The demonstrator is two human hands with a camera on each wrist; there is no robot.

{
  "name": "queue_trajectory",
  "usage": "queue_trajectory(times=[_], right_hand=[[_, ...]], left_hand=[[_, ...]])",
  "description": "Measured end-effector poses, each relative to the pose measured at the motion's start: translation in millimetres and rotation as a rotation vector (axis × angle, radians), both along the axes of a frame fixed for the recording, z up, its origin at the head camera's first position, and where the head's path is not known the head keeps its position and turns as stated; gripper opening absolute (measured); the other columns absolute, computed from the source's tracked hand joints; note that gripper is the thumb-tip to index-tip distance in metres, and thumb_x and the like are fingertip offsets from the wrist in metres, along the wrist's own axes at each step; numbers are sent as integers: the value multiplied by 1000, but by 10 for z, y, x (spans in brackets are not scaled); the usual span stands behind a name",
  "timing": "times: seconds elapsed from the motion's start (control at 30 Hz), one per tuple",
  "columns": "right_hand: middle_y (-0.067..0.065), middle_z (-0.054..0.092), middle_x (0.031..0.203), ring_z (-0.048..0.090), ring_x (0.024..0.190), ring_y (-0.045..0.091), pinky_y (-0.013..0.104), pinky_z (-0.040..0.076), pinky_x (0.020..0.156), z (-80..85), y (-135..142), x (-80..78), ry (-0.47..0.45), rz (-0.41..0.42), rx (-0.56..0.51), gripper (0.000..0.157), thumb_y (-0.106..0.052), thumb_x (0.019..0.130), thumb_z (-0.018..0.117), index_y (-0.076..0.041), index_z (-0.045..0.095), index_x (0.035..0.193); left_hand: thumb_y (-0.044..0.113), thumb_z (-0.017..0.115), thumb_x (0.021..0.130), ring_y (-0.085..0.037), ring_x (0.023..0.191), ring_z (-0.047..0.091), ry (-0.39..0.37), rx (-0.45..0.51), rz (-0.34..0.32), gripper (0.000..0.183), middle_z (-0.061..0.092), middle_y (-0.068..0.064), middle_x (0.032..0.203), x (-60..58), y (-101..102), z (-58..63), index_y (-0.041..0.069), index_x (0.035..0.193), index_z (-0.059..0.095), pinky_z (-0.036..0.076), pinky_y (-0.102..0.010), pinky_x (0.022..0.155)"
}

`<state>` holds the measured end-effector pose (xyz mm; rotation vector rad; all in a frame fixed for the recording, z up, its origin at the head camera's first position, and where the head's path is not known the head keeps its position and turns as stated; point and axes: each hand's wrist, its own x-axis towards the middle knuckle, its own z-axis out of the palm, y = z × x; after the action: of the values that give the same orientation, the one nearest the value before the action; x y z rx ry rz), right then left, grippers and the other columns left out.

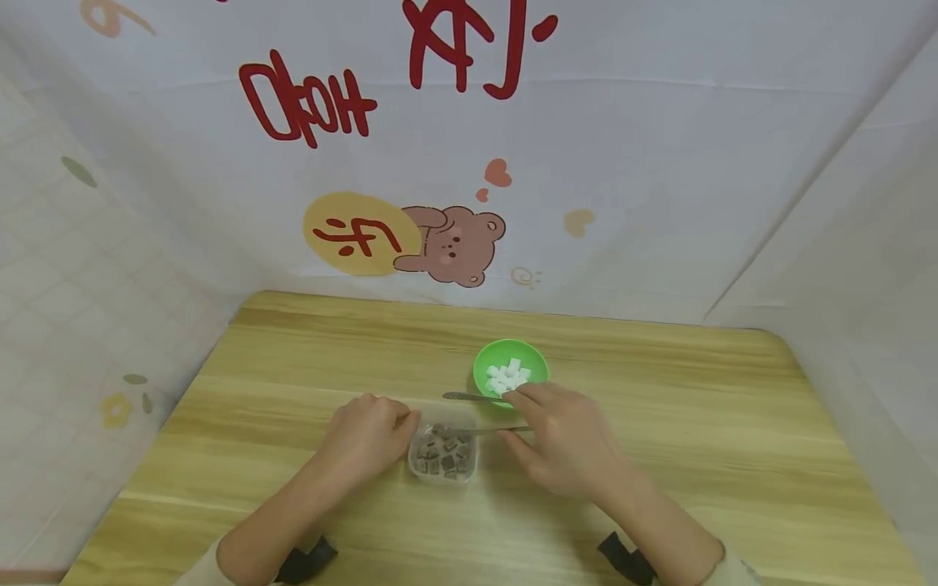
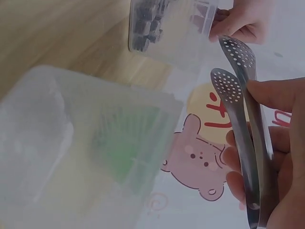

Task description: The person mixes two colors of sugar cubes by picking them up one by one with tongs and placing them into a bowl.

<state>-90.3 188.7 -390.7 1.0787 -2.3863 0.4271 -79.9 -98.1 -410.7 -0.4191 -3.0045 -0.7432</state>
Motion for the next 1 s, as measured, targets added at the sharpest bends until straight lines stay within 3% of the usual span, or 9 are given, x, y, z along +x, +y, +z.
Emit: queue_trajectory(times=[0.17, 0.33, 0.67, 0.83, 1.0], right_hand=[[1, 75, 96, 71, 79, 15, 33, 56, 59, 55, -35, -43, 11, 43, 51, 38, -30, 75, 86, -7, 76, 103], [-5, 68, 86, 59, 69, 10, 27, 49, 55, 108, -66, -84, 24, 95, 139, 32, -27, 74, 88, -9, 74, 96], [-7, 45, 68, 43, 59, 12, 26, 39, 51, 248, -262, -151, 74, 180, 351, 30, -17, 73, 83, -15, 54, 71], [-5, 49, 67, 47, 58, 14, 27, 40, 51, 289, -393, -163, 111, 212, 471, 25, -14, 75, 77, -14, 53, 68], [-5, 50, 66, 42, 56, 12, 24, 37, 50, 299, -491, -139, 104, 206, 544, 27, -8, 74, 73, -15, 49, 65]], left_hand=[[20, 64, 100, -4, 44, 21, 5, 25, -14, 54, 22, 14, 46, 17, -10, -4, 22, 53, 37, 24, -24, 42], [17, 64, 100, -2, 44, 19, 5, 51, -29, 55, 21, 14, 46, 15, -4, -7, 22, 54, 35, 23, -23, 42], [13, 62, 99, -1, 44, 17, 11, 63, -45, 55, 21, 14, 47, 29, 1, -16, 22, 53, 33, 22, -21, 42], [12, 63, 100, 0, 43, 17, 20, 67, -51, 56, 21, 14, 46, 35, 1, -26, 21, 53, 33, 21, -20, 41], [9, 64, 99, 0, 43, 16, 52, 76, -56, 56, 20, 14, 47, 45, 2, -43, 21, 53, 32, 19, -18, 40]])
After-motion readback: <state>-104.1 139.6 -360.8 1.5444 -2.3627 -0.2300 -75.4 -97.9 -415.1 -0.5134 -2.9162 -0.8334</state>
